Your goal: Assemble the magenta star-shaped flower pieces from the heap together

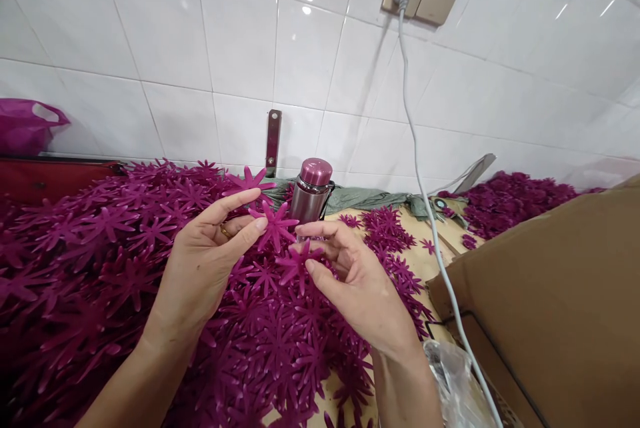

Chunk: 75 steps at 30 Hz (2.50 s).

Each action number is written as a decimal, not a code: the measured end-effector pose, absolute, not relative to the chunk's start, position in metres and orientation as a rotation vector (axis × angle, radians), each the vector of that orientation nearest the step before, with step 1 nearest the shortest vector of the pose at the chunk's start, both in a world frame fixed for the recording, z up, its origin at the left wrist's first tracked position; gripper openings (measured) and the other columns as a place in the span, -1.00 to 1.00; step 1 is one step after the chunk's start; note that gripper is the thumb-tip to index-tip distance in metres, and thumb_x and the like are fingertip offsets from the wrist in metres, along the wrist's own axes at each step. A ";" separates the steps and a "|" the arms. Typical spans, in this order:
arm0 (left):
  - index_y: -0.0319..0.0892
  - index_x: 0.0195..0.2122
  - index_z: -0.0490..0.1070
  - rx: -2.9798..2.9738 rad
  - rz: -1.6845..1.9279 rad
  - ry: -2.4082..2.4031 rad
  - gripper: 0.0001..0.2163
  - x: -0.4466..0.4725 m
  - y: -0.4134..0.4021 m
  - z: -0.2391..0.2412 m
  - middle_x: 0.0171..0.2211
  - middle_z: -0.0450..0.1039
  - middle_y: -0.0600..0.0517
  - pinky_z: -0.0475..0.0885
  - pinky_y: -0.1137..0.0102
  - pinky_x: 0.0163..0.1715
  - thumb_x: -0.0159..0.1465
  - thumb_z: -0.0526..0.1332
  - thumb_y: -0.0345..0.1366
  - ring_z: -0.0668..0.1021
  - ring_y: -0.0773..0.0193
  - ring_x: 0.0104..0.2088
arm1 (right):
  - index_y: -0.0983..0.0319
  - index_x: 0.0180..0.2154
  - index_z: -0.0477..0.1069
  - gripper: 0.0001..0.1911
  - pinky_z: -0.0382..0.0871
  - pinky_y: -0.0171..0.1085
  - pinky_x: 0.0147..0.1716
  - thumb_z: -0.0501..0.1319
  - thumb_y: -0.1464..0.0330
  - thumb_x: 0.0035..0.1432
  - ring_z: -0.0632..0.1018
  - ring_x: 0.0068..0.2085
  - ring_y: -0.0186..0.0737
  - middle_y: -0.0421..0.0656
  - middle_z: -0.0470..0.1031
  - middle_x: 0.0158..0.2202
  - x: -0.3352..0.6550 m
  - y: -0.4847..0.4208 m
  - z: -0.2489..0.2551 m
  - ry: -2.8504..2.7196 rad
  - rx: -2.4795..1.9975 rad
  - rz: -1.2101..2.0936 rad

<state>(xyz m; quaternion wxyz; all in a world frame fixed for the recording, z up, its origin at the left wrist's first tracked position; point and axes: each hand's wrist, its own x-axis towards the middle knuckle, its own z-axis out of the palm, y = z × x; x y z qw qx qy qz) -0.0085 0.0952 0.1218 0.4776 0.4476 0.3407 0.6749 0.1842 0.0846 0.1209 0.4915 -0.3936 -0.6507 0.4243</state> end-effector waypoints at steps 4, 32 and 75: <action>-0.14 0.08 0.57 1.119 1.621 0.810 -0.60 -0.005 0.093 0.121 -0.44 0.55 0.13 0.43 0.57 -0.39 0.19 0.44 -0.34 0.51 0.46 -0.46 | 0.03 0.04 0.51 -0.58 0.47 -0.17 0.12 0.48 0.20 0.14 0.58 0.04 -0.14 -0.14 0.60 0.01 0.180 0.085 0.120 -1.452 -0.938 0.952; -0.09 0.07 0.60 1.327 1.595 0.964 -0.72 -0.007 0.089 0.119 -0.32 0.66 0.04 0.54 0.46 -0.19 0.38 0.30 -0.18 0.68 0.28 -0.26 | 0.11 -0.28 0.49 -0.83 0.39 -0.22 -0.15 0.27 0.19 0.35 0.53 -0.23 -0.19 -0.22 0.56 -0.29 0.173 0.084 0.116 -1.645 -1.050 0.741; -0.14 -0.04 0.51 1.059 1.575 0.807 -0.74 -0.005 0.108 0.106 -0.37 0.64 0.14 0.54 0.56 -0.24 0.28 0.41 -0.23 0.68 0.42 -0.39 | 0.15 -0.27 0.54 -0.74 0.52 -0.26 -0.27 0.47 0.16 0.12 0.57 -0.38 -0.29 -0.21 0.64 -0.36 0.180 0.118 0.101 -0.904 -0.734 1.187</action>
